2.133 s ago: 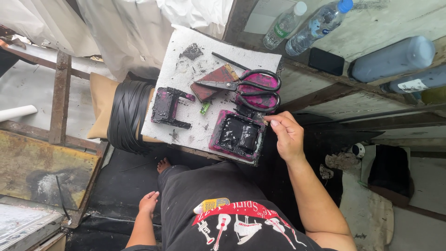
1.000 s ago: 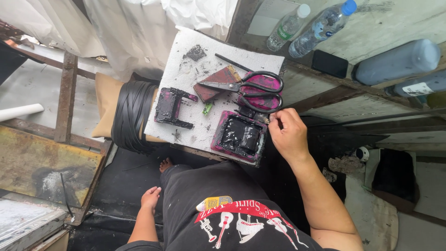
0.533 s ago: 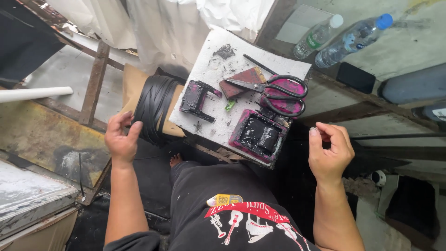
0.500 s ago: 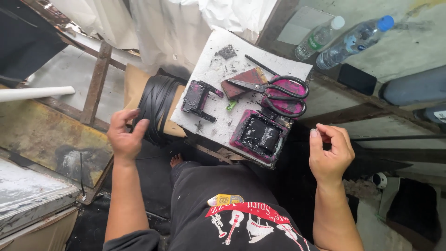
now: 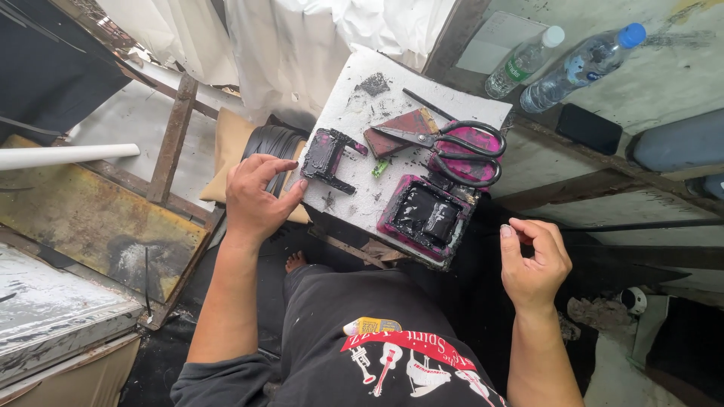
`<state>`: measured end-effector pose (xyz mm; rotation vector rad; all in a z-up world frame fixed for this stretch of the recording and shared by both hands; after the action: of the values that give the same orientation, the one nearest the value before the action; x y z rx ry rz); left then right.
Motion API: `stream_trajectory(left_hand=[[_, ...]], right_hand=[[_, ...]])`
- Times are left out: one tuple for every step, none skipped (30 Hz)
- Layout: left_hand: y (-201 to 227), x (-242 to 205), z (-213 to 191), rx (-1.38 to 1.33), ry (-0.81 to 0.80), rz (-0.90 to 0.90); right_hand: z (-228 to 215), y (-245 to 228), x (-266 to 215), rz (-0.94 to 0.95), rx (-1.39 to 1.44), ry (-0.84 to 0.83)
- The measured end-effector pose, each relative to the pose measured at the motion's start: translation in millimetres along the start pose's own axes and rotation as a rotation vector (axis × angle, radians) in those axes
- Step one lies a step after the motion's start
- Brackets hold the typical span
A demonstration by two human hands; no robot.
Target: The person uses a fine tool to adjust a small electronic component on a workbench and then attempts to thread or attach a long black strap to it.
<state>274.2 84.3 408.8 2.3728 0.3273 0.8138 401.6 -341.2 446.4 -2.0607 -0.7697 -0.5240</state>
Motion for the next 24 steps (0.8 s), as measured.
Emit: stream_trajectory(left_hand=[[1,2,-2,0.000,-0.001,0.002],[6,4,-3,0.033,-0.026,0.047],[11,6,-3,0.064,-0.051,0.092],[11,8,-4,0.064,-0.051,0.094],[15,10,-4,0.090,-0.062,0.132],[19,12,-5,0.116,-0.072,0.169],[16,12,-3,0.116,-0.071,0.172],[17,11,-2,0.153,-0.053,0.215],[18,11,-1,0.189,-0.036,0.259],[21,12,-2,0.188,-0.035,0.261],[25,12,-4,0.204,-0.012,0.288],[30,12,-6,0.219,0.012,0.316],[27,12,-4,0.217,0.012,0.319],[28,11,-6,0.233,0.069,0.360],[29,9,-7,0.247,0.127,0.400],[33,13,-10,0.244,0.127,0.403],[37,16,-14,0.268,0.149,0.409],[41,19,-18,0.292,0.170,0.415],[51,24,-25,0.289,0.171,0.418],[59,30,-31,0.318,0.149,0.403],[68,36,-37,0.346,0.127,0.386],[74,40,-43,0.343,0.128,0.387],[79,44,-43,0.363,0.071,0.389],[85,48,-44,0.383,0.014,0.391]], right_hand=[[0,0,-1,0.001,0.000,0.002],[1,0,-1,0.003,0.005,-0.005],[1,0,-1,0.004,0.010,-0.012],[0,-1,-1,0.004,0.010,-0.011],[0,-1,0,0.007,0.020,-0.015],[0,-2,0,0.010,0.031,-0.019],[0,-2,0,0.008,0.030,-0.017],[0,-2,-1,0.010,0.031,-0.015],[-1,-2,-1,0.012,0.030,-0.013],[-2,-3,-1,0.012,0.029,-0.010],[-2,-4,0,0.007,0.028,-0.012],[-2,-4,0,0.003,0.028,-0.013],[-2,-5,1,0.003,0.026,-0.010],[-2,-7,2,-0.009,0.033,-0.012],[-3,-9,3,-0.021,0.039,-0.016],[-3,-11,4,-0.020,0.036,-0.013],[-4,-16,6,-0.040,0.036,-0.013],[-4,-20,7,-0.060,0.036,-0.012],[-4,-24,10,-0.061,0.032,-0.010],[-4,-31,12,-0.094,0.033,-0.005],[-4,-39,15,-0.128,0.033,-0.001],[-5,-45,19,-0.129,0.029,0.000],[-5,-57,21,-0.195,0.010,-0.003],[-5,-68,23,-0.262,-0.008,-0.006]])
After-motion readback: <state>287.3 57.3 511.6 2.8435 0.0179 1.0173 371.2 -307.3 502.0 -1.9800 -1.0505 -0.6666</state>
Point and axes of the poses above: each hand's wrist, its own x-axis towards the middle knuckle, its own z-axis out of the palm, y = z × x, the point moved 8 cm from there along x, towards the middle knuckle, and after that the axes turned 3 degrees about -y, right-handed, at the moved point
